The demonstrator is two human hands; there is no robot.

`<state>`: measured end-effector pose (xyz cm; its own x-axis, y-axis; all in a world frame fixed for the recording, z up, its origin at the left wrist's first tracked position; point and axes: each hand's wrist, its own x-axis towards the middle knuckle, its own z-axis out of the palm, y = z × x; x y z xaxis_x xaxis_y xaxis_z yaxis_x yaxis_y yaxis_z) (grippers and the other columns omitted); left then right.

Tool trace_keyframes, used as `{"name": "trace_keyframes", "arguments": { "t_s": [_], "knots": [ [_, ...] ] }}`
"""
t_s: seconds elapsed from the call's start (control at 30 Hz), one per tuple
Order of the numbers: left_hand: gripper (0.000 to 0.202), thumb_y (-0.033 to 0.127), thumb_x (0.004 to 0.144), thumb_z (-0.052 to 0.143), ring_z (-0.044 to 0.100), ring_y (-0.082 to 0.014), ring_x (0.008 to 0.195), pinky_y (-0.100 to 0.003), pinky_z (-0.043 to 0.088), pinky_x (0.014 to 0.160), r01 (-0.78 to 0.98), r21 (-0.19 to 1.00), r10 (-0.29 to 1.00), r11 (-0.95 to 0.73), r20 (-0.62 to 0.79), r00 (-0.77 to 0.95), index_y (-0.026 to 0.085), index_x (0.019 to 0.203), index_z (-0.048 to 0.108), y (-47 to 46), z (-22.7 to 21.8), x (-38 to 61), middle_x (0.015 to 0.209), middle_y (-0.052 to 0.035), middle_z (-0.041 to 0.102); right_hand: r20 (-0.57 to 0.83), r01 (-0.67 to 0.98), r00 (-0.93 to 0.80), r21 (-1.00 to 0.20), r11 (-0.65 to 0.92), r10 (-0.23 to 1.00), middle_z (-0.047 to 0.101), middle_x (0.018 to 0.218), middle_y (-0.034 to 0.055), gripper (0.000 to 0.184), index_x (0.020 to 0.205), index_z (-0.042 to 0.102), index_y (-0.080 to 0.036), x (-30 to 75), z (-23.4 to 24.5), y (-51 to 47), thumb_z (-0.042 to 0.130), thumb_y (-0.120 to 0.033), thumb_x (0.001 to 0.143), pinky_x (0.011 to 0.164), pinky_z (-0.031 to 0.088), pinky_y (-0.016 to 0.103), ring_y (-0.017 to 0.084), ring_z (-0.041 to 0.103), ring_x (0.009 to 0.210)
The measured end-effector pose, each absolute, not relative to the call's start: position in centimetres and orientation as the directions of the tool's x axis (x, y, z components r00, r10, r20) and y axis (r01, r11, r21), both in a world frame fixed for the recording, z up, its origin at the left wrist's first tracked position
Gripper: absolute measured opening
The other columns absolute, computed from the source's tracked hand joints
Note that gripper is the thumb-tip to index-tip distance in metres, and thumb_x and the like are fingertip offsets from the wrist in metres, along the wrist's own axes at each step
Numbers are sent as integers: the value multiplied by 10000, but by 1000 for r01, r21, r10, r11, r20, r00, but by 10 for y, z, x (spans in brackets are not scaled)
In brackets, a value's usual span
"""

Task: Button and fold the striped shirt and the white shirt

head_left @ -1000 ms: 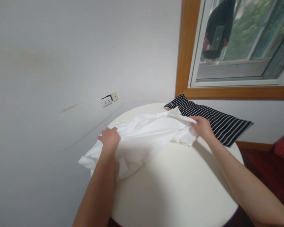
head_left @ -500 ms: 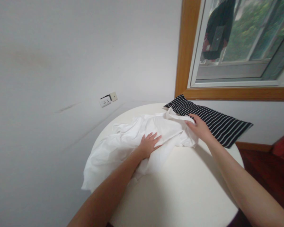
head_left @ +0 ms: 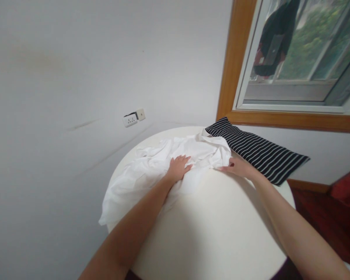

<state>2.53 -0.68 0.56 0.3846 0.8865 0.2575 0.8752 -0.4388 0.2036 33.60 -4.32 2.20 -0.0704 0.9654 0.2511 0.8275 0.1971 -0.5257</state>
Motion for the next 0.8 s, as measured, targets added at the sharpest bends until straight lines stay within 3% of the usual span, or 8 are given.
{"name": "trace_keyframes", "arguments": {
  "t_s": [0.1,0.17,0.23,0.33,0.4,0.47,0.57,0.8],
  "knots": [
    [368,402,923,483,516,-229,1223,-437,358,1081,810,259,828,-526,372,419,220,1225,586,-18,24,21,1281,-88,607,248,857,-84,-476,197,965,634,761,73,437,688,608,-169,325,14,-38,688,-599,670,636,450,312,213,578,691],
    [357,473,922,460,563,-209,1125,-371,411,1025,752,280,784,-597,405,471,220,1117,620,-33,41,23,1161,-65,645,315,850,-69,-479,221,947,641,807,88,388,697,612,-160,318,12,-35,664,-544,706,708,455,328,225,578,757],
    [401,563,902,445,576,-209,1072,-358,445,968,735,279,778,-618,355,519,243,1081,608,-52,55,27,1107,-48,641,367,801,-49,-542,256,929,659,867,101,334,755,639,-151,312,12,-34,620,-484,748,776,459,347,237,585,819],
    [493,620,770,607,560,-260,1078,-386,475,908,765,174,783,-620,189,592,244,1088,587,-74,61,36,1123,-68,612,423,637,29,-706,309,906,679,1011,106,360,965,659,-157,304,16,-36,534,-458,812,885,456,392,259,599,966],
    [383,489,776,656,560,-274,1076,-385,486,874,802,92,807,-590,93,583,221,1042,593,-78,58,40,1134,-89,602,432,512,87,-792,332,898,675,1087,96,409,1087,635,-177,300,20,-38,497,-472,839,947,440,422,265,587,1067],
    [161,282,850,561,571,-254,1071,-363,484,866,843,64,845,-534,78,530,204,986,595,-71,55,40,1131,-95,608,424,420,133,-843,336,896,680,1095,84,436,1153,613,-203,297,26,-39,492,-488,847,961,444,436,263,579,1106],
    [224,134,875,415,602,-215,1030,-326,469,874,887,167,897,-431,189,400,200,1030,563,-50,56,28,1090,-87,641,424,337,189,-875,347,886,699,1030,68,453,1208,583,-234,294,38,-38,486,-502,857,907,496,425,249,604,1061],
    [228,223,918,406,644,-196,943,-303,474,834,866,404,940,-295,285,187,215,1125,502,-11,58,-15,1013,-64,687,355,115,196,-934,338,914,688,897,69,386,1104,570,-208,323,71,-32,546,-462,816,717,562,359,218,665,801]
  ]
}}
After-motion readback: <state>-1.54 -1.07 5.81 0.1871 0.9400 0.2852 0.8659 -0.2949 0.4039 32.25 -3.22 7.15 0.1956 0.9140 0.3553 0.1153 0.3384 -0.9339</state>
